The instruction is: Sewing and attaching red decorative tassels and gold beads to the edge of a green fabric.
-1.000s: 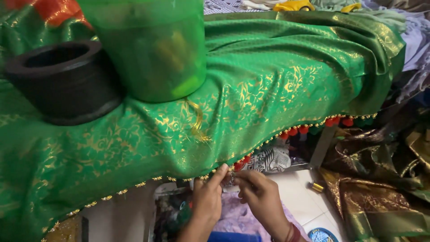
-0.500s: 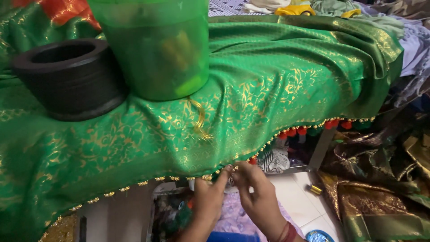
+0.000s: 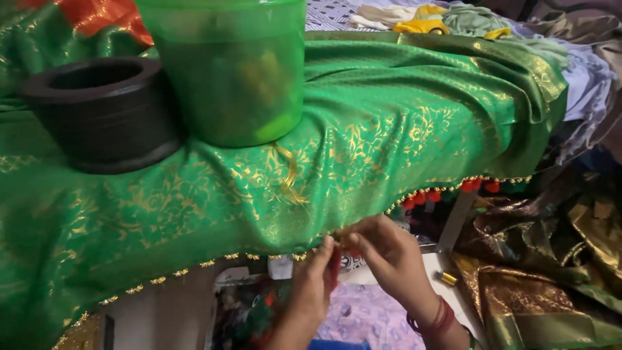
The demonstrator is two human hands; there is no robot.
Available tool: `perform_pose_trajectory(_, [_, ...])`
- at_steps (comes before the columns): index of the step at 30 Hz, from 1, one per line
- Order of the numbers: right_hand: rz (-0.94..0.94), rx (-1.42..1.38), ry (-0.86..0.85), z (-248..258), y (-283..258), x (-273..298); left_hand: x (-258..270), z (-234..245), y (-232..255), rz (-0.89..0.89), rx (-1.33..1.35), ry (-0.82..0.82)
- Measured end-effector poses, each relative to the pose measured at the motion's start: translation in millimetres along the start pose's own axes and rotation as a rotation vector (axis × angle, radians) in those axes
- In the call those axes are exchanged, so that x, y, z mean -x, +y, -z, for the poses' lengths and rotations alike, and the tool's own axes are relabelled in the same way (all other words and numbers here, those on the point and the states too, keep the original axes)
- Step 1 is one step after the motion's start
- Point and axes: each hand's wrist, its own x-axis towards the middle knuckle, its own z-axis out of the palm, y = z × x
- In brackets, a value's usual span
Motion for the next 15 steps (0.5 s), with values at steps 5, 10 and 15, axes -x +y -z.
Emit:
perform_pose_trajectory(5, [-0.007,0.296,0.036,-2,-2,-6,-4,-14,-23,-0.207,0.383,-0.185])
perform_pose_trajectory(10, [0.122,0.197,-0.017,-5,2,-9,7,-25,-17,-0.067,0.587,-0.275])
perform_pose_trajectory(15, [0.071,0.416,-0.023,-7,3,-10,4,-31,-14,-0.015,0.728,-0.208])
